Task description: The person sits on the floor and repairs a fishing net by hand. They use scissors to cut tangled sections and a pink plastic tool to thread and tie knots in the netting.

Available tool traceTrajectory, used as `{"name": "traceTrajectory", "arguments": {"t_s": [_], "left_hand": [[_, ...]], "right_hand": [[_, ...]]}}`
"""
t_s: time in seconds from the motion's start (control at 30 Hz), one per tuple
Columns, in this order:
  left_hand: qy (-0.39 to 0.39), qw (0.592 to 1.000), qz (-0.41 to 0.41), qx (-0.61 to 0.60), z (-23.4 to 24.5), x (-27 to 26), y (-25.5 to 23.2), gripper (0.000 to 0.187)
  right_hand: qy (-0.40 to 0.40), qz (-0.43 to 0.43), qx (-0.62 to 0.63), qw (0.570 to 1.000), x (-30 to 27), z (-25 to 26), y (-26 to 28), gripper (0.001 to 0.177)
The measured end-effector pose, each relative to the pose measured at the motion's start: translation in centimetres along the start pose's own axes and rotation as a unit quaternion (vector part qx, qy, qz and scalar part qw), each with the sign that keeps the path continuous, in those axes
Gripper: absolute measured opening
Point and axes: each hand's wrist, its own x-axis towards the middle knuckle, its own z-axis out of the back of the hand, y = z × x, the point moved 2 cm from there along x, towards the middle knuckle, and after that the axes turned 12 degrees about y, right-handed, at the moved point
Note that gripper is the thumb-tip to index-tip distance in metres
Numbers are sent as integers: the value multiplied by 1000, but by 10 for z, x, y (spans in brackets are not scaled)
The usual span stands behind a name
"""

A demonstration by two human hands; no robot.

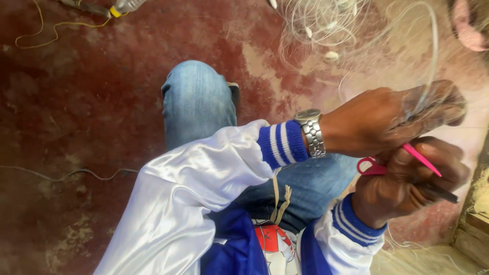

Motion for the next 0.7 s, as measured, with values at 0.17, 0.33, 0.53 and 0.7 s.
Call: {"name": "traceTrajectory", "arguments": {"t_s": [0.17,0.33,0.53,0.7], "left_hand": [[-90,983,50,-151,8,6,21,30],[-63,982,136,-112,35,13,36,31],[-255,932,30,-257,91,9,5,29],[-259,935,-5,-241,87,11,7,30]], "right_hand": [[-64,-4,-15,998,-9,13,35,50],[599,54,249,759,-52,83,3,45],[692,-234,17,682,-122,14,11,19],[742,-211,-113,626,-152,29,9,9]]}}
